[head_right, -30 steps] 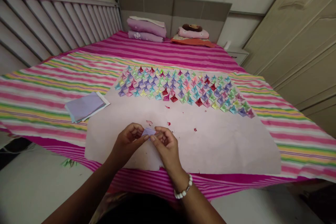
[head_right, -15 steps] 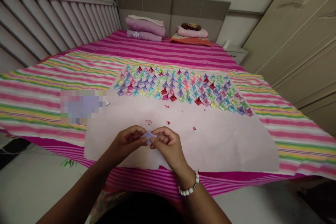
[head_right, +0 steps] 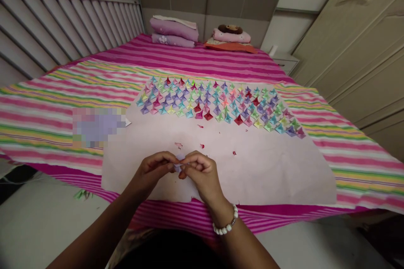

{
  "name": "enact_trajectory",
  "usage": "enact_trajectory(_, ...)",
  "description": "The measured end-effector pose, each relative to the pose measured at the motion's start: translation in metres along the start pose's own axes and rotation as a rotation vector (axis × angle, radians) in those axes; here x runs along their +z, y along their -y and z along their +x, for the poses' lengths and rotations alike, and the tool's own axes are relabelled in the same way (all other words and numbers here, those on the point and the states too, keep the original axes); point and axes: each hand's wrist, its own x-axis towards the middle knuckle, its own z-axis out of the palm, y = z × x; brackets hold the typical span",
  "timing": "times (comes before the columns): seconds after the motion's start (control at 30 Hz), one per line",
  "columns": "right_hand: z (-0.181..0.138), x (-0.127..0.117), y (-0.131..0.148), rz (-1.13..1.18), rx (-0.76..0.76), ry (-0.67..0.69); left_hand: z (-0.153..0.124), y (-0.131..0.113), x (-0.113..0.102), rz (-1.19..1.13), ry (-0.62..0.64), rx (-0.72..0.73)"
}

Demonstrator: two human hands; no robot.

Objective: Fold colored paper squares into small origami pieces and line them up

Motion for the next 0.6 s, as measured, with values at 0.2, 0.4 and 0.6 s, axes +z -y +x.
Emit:
enact_trajectory(0.2, -0.0005, 0.0029, 0.0017, -0.022, -0.043, 0.020, 0.0001, 0.0014, 0.0027, -0.058, -0.046, -0.049)
enact_trajectory(0.4, -0.0029, 0.0030, 0.0053, -0.035, -0.027, 0.068, 0.0009, 0.0008, 0.0041, -0.077, -0.077, -0.062)
enact_trajectory(0.6, -0.0011, 0.0042, 0.0007, -0.012, 0.089, -0.005, 0.0007, 0.0013, 0.0065, -0.056, -0.104, -0.025)
